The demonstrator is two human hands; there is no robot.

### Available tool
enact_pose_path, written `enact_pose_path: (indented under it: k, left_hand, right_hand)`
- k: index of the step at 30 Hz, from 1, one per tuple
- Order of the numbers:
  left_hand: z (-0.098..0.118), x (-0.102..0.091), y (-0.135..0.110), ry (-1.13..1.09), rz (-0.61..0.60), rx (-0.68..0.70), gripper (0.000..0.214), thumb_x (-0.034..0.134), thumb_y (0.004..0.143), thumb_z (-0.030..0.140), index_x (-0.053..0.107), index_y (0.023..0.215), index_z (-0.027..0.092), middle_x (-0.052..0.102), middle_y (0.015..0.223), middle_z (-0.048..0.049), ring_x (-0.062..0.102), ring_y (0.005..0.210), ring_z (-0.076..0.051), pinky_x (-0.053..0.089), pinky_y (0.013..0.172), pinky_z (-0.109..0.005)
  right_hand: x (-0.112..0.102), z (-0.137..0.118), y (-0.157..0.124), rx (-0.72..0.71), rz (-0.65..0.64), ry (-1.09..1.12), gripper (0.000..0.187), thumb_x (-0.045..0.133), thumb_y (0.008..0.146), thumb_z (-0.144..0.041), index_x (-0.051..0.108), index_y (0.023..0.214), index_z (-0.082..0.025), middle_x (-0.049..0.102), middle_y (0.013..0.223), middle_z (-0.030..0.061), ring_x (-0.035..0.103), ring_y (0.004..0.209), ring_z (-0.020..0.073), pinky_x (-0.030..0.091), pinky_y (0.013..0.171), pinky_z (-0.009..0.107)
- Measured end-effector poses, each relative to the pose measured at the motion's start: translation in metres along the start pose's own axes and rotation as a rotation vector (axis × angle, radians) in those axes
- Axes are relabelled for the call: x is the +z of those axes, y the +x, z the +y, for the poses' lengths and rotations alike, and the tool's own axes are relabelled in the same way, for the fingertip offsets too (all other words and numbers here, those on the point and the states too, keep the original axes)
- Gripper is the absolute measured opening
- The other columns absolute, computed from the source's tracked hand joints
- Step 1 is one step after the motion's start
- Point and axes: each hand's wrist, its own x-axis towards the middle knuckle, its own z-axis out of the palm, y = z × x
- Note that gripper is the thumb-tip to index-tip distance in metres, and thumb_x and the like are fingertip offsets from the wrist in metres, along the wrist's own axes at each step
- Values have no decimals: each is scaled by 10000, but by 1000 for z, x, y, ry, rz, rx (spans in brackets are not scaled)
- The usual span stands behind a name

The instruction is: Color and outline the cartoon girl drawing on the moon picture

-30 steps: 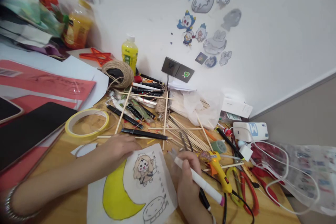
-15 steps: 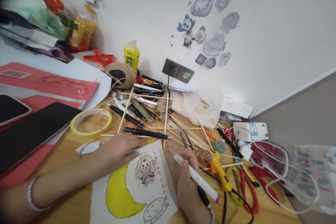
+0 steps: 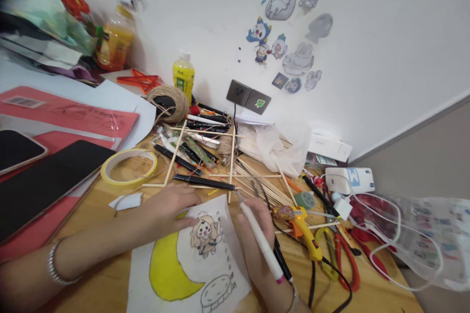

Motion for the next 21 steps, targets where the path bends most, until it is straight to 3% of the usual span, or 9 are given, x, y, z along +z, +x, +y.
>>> enact_pose_path:
  k: [3,6,10,13,16,21]
  left_hand:
    - [0,3,-1,-25,7,22,183,651,800,310,630,928,182,649,903,-50,590,873,-231,421,755,-346]
    - [0,4,-1,-31,16,19,156,606,840,296,624,953,189,646,923,-50,585,886,-229,417,764,-348]
    - [-1,3,-1,-21,-2,8,126,602,838,240,629,952,195,642,928,-45,583,892,-222,414,766,-339]
    - [0,1,-2,-14,-15,43,223,651,814,354,628,962,189,630,910,-50,576,883,-238,414,758,-346]
    - [2,0,-4,-24,-10,39,287,674,794,399,623,992,198,620,930,-53,566,901,-247,411,769,-350]
    - [3,1,-7,-22,-15,13,283,720,755,307,617,999,209,613,962,-48,555,936,-256,403,795,-362]
  right_hand:
    - [-1,0,0,-37,-31,-46,284,651,810,-355,627,1066,-234,642,915,48,596,798,217,482,738,369]
    - [-2,3,0,-38,-76,27,274,601,853,-380,644,1087,-244,656,859,31,606,775,209,486,724,360]
    - [-3,7,-2,23,-140,153,215,583,874,-410,665,984,-244,636,712,-8,581,665,169,471,655,312]
    - [-4,9,-3,124,-148,232,147,638,846,-377,652,873,-233,632,667,-22,568,606,145,451,584,266]
    - [-4,10,-4,189,-161,303,205,660,826,-392,635,739,-208,629,591,-24,560,542,132,432,522,236]
    - [2,8,-3,267,-226,316,303,681,792,-427,604,627,-185,596,484,-25,505,417,118,373,415,215]
